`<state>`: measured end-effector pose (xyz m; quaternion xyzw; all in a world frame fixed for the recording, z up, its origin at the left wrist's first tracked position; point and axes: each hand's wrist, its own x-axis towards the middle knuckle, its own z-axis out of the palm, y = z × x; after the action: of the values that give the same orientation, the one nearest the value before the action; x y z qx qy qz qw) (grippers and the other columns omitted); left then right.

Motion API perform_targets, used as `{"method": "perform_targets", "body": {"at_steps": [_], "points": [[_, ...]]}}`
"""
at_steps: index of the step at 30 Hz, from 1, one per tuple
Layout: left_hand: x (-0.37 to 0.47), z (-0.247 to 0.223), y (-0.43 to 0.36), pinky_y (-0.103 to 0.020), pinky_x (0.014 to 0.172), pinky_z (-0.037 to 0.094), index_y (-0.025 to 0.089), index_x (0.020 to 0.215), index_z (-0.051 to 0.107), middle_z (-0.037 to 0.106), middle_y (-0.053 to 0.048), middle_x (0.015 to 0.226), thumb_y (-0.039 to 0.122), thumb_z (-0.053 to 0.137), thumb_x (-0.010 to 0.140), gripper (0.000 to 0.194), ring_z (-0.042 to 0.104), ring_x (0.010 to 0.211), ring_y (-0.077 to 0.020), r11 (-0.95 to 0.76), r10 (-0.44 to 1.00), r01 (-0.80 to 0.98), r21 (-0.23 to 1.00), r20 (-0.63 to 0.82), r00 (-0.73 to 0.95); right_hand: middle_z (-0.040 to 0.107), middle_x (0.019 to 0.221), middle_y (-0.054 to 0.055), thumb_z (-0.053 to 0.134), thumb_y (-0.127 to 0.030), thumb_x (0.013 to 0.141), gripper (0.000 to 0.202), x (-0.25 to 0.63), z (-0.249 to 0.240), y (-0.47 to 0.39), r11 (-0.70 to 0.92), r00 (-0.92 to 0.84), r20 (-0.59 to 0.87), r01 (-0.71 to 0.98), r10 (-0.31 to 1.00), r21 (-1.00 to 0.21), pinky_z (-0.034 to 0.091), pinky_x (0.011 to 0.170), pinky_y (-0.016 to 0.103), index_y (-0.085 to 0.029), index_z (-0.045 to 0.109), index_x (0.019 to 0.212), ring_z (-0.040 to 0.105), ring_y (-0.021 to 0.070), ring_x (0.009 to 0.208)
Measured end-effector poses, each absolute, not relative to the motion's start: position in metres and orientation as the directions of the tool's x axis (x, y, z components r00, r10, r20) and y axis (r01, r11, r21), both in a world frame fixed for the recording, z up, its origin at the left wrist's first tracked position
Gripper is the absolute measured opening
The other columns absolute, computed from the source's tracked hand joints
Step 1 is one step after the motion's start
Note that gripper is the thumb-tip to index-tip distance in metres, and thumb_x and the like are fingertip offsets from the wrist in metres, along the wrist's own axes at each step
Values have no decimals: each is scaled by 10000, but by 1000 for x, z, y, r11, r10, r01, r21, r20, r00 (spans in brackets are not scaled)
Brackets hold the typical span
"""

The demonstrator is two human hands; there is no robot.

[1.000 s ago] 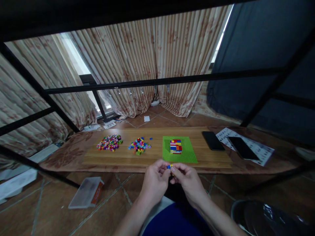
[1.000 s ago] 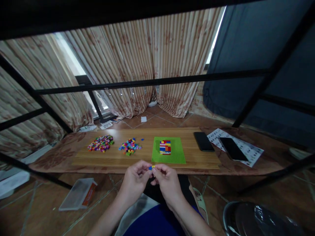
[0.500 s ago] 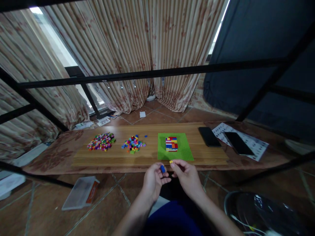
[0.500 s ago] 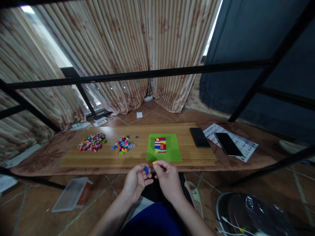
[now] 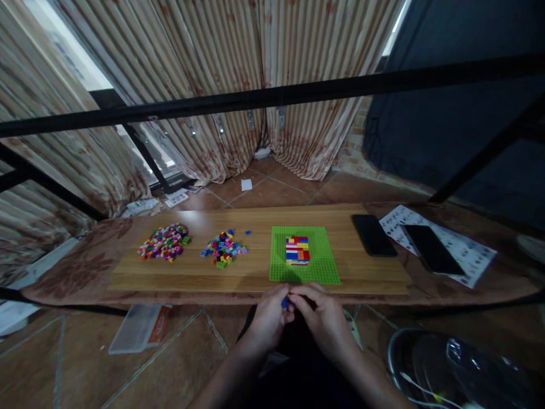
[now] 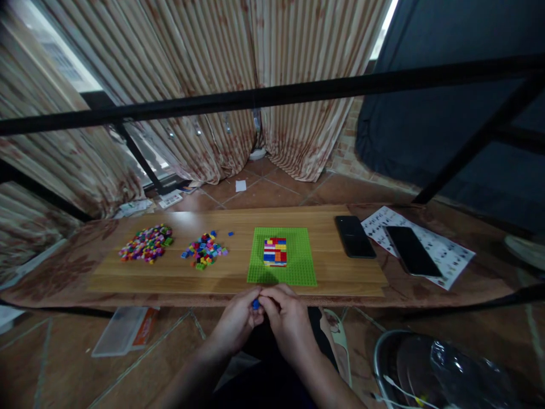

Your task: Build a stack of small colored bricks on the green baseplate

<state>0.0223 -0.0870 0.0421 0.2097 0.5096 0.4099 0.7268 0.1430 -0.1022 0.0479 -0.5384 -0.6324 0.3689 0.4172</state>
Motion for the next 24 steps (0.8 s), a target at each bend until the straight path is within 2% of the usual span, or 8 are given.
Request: {"method": "perform_targets", "body": {"at_steps": [2,5,8,12,15,19,24], "points": [[23,46,-80,-164,439,294,143,708,605,522,25,616,348,659,693,213,430,489,-50,574,815,-353,739,-555,163,676,806,32,608,-334,817,168,150,42,-93,33,24,39,193,999,-981,516,688,286,-219,716,874,649,171,744],[23,50,-69,-170,426,275,138,745,623,545,16,640,379,677,681,255,420,473,-46,538,840,-342,770,-523,145,688,734,27,711,-426,704,299,164,35,-76,-141,174,-152,-75,973,-987,538,637,310,-191,707,889,652,172,640],[20,50,-57,-177,414,254,135,737,617,518,27,596,447,709,656,335,397,445,-44,491,866,-337,803,-491,90,696,696,22,776,-443,613,387,180,33,-57,-201,261,-244,-180,934,-963,540,652,318,-185,708,893,657,174,638],[15,48,-42,-176,414,249,136,728,615,475,45,551,505,716,651,390,369,430,-39,460,879,-308,833,-477,22,699,723,34,762,-449,628,403,193,34,-34,-182,282,-209,-120,936,-976,532,627,309,-174,706,917,649,168,632],[13,47,-31,-172,413,250,143,718,612,458,52,540,523,713,651,399,361,433,-39,448,885,-273,851,-465,4,692,735,33,730,-435,661,386,194,33,-18,-140,285,-137,-7,949,-990,518,596,299,-167,701,937,630,156,601],[11,45,-14,-176,407,249,146,707,610,455,56,517,551,705,650,420,354,421,-40,407,903,-242,881,-427,-34,713,797,61,692,-395,697,320,192,29,-2,-75,315,-9,198,949,-977,515,687,326,-164,708,916,650,183,704],[8,40,-1,-180,385,220,140,701,612,422,67,468,570,705,643,444,333,390,-40,390,910,-222,894,-411,-54,729,856,90,648,-418,734,302,187,24,5,-58,335,59,328,940,-943,517,727,343,-164,711,885,663,207,760]]}}
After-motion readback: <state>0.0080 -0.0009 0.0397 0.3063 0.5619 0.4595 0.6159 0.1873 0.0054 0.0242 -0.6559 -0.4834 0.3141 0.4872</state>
